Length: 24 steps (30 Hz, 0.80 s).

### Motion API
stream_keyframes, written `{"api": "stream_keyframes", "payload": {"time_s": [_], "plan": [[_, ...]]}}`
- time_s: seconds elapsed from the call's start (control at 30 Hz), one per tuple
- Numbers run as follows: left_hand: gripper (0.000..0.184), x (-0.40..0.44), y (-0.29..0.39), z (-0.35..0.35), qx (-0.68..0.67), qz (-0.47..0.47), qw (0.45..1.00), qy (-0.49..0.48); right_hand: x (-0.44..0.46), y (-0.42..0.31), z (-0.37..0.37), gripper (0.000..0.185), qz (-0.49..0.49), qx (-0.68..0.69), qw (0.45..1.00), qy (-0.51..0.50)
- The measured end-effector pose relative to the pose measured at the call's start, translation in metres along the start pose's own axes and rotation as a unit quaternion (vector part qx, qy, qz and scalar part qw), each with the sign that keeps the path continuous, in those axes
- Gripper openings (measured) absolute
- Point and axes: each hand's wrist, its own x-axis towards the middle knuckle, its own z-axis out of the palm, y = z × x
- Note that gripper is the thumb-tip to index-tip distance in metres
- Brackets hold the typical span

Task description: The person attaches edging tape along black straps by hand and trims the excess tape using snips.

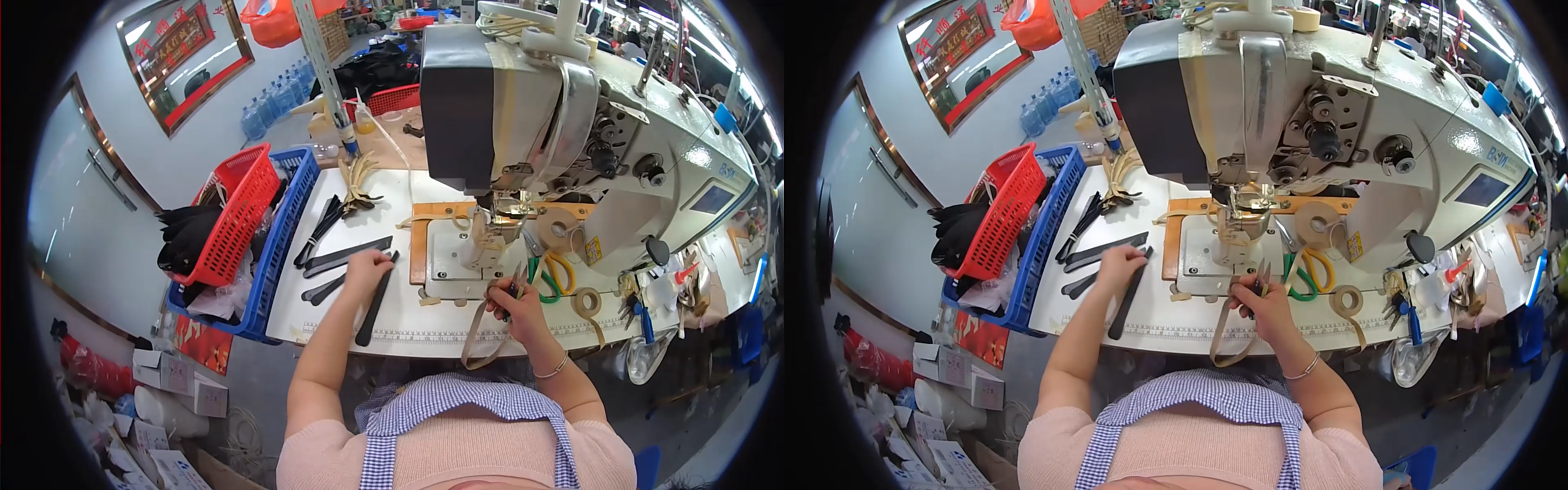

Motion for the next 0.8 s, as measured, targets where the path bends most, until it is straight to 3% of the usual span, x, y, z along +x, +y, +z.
{"api": "stream_keyframes", "payload": {"time_s": [0.07,0.2,0.43,0.53,0.63,0.8], "plan": [[0.014,-0.001,-0.006,0.01,0.091,0.061,0.993,0.05,-0.002,0.002,-0.003,0.015,-0.005,-0.017,1.0,-0.005],[0.01,-0.012,0.0,0.015,0.126,0.141,0.977,0.096,-0.003,0.003,-0.003,0.013,0.002,-0.006,1.0,0.01],[0.009,-0.019,-0.002,0.025,0.19,0.183,0.954,0.143,-0.003,0.008,0.001,0.013,0.004,-0.007,1.0,-0.006],[0.009,-0.017,-0.004,0.024,0.141,0.156,0.966,0.151,-0.003,0.011,-0.001,0.013,0.006,-0.007,1.0,-0.005],[0.013,-0.004,-0.004,0.014,0.076,0.077,0.991,0.078,-0.003,0.013,-0.003,0.013,0.014,-0.005,1.0,-0.004],[0.02,0.009,0.01,0.014,0.134,0.052,0.989,0.028,-0.002,0.014,-0.001,0.013,0.015,0.001,1.0,-0.005]]}}
